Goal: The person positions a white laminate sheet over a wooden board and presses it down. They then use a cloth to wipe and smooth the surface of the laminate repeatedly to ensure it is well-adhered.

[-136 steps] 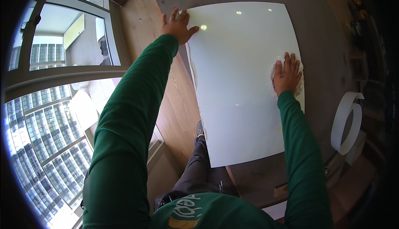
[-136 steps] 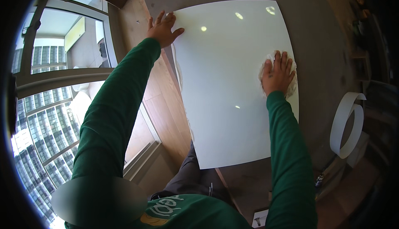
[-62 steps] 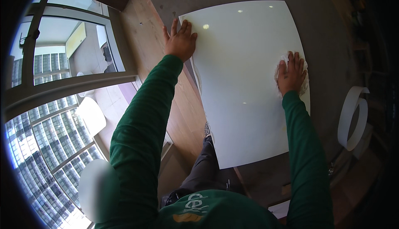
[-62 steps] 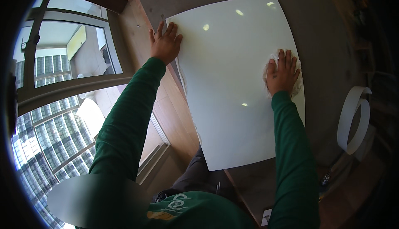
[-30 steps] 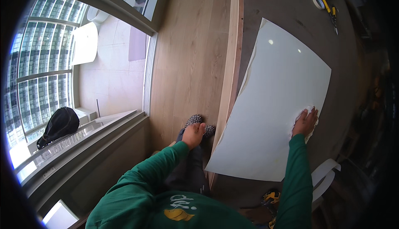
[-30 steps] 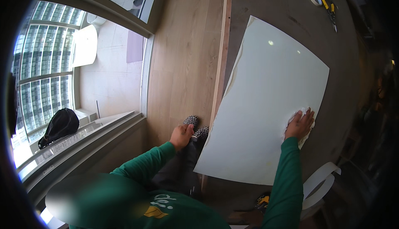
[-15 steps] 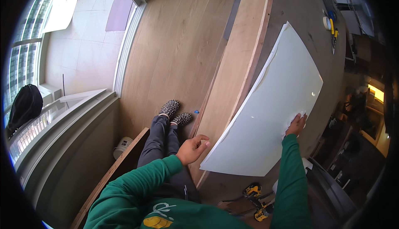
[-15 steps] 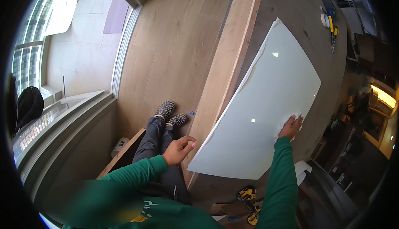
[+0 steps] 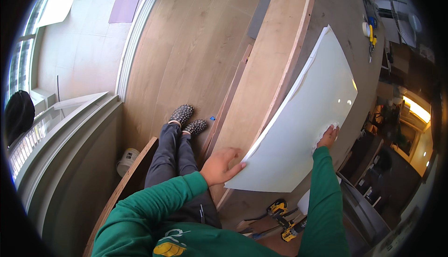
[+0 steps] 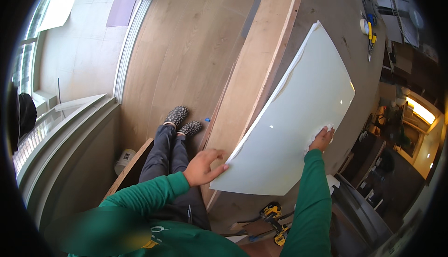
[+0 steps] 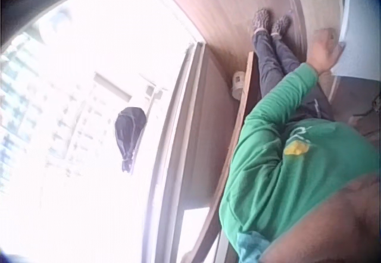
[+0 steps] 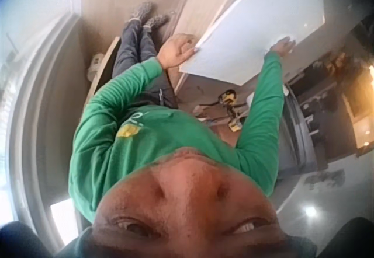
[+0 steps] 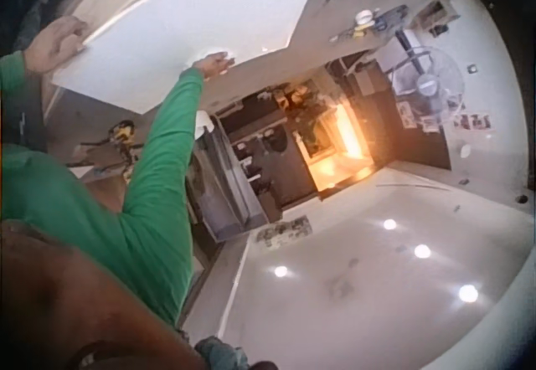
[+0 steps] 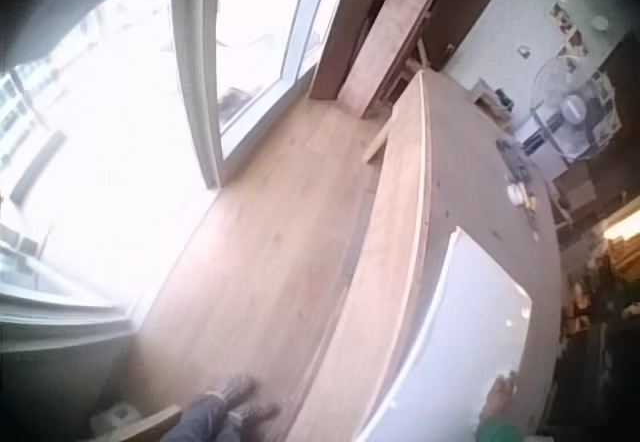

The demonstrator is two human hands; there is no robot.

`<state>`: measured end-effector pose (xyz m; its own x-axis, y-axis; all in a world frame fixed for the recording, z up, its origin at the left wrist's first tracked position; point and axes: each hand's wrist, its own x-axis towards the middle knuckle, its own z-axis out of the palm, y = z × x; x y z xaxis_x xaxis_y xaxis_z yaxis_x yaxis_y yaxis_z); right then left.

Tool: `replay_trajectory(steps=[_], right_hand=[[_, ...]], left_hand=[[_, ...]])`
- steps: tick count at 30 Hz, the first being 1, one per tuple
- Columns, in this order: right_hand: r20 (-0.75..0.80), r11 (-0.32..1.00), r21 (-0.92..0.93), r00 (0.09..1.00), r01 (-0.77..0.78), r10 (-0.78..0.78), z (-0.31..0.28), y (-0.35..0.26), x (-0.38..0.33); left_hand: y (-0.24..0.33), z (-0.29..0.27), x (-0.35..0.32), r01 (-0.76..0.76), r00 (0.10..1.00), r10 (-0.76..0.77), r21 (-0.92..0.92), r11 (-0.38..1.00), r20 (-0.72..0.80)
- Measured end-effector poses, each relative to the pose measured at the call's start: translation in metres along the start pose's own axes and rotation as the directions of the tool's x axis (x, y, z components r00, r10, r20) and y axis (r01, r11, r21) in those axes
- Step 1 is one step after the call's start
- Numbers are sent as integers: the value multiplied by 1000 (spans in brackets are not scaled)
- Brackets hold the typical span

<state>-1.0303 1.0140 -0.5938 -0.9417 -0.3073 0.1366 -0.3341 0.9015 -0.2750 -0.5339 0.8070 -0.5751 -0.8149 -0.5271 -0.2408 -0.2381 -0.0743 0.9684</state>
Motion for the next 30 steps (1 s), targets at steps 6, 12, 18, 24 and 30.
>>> replay_trajectory(steps=[6,12,18,24,30], right_hand=[[-20,995,-90,999,-45,44,-1,-29,-13],[-7,964,-263,999,41,-44,-6,-31,-12],[21,957,-288,999,-40,48,-8,-33,-20],[18,956,-285,997,-73,82,-11,-43,-23],[37,957,-275,994,-94,108,-15,-50,-22]], left_hand=[[62,-22,168,-361,889,457,573,736,-28],[91,2,309,-200,944,331,825,529,16],[104,4,318,-204,959,261,911,358,112],[128,9,331,-221,971,138,957,189,197],[136,-2,327,-257,964,110,953,161,242]])
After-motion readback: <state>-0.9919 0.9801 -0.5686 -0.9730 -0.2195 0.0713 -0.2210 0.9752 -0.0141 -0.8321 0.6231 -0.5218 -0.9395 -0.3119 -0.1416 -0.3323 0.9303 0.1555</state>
